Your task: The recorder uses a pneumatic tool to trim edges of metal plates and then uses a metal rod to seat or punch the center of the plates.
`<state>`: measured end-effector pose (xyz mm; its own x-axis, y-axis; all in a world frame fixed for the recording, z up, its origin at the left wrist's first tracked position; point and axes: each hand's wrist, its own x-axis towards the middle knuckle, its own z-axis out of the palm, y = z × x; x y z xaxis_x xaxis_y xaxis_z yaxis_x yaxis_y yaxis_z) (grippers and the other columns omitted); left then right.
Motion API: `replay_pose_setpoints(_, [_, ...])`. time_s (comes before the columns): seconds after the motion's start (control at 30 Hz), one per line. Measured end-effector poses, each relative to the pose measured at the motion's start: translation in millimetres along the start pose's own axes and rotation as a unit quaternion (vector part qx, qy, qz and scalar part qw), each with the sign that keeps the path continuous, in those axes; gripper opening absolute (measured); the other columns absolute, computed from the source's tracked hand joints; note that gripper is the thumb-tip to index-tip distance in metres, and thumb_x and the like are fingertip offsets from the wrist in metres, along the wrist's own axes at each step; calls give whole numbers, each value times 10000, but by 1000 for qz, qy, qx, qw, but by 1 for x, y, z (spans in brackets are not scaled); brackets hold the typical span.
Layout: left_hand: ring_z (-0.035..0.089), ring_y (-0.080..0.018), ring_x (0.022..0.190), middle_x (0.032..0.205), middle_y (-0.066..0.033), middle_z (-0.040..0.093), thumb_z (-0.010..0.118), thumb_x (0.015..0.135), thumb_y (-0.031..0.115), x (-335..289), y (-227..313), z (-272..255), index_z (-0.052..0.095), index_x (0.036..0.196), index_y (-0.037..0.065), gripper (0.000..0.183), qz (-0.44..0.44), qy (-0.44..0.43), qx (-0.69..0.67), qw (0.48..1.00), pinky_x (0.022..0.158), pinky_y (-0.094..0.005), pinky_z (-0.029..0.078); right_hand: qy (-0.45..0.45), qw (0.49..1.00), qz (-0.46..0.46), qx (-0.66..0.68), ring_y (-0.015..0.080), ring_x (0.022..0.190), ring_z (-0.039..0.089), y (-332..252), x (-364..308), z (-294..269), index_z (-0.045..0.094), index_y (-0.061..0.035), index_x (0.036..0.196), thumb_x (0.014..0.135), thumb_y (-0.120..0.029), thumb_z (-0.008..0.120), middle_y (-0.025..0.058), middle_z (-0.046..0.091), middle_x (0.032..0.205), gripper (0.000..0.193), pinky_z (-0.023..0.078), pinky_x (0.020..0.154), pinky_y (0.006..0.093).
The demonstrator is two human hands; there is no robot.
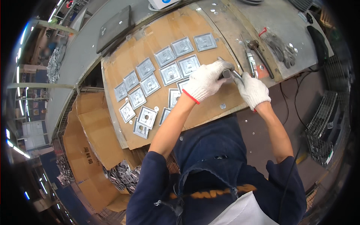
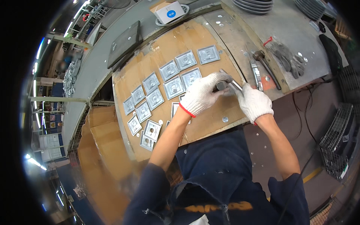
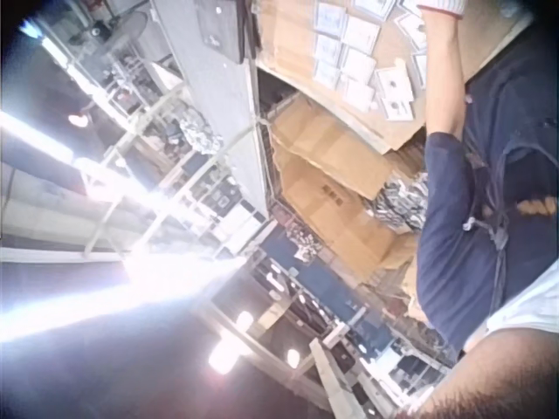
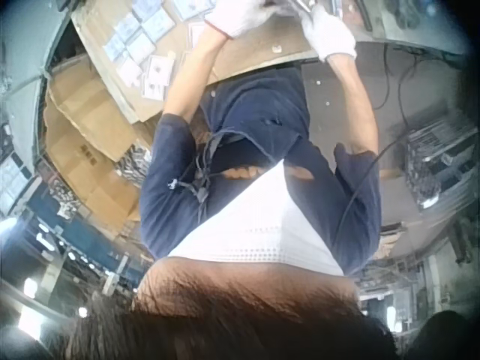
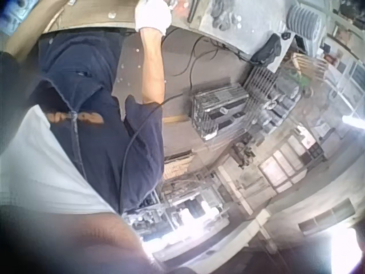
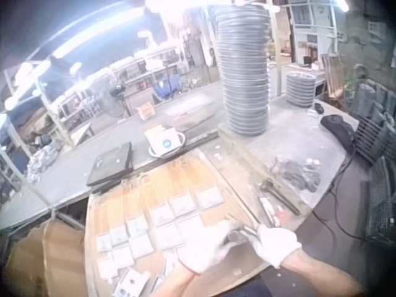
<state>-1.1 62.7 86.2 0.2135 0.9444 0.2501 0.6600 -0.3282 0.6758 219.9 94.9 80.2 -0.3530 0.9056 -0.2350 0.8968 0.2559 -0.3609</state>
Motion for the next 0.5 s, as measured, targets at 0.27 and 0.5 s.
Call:
replay_pose_setpoints(0.27, [757, -152, 961, 967, -84, 813, 783, 974, 227, -10, -29, -30, 704, 1211, 7, 333, -245, 117, -173, 947, 870, -313, 597, 79, 985, 22, 150, 544, 966, 717, 13, -15, 34, 620, -66, 1286, 1114, -486, 542, 315, 750, 976, 460, 545, 834, 617])
replay_pose_setpoints(0.5, [672, -108, 776, 884, -64, 804, 756, 970, 227, -23, -51, -51, 694, 1147, -37, 324, -344, 244, -100, 901, 780, -279, 557, 122, 963, 10, 238, 536, 1068, 691, 36, 14, 80, 653, 5, 1262, 1119, -462, 549, 336, 734, 1086, 499, 533, 900, 574])
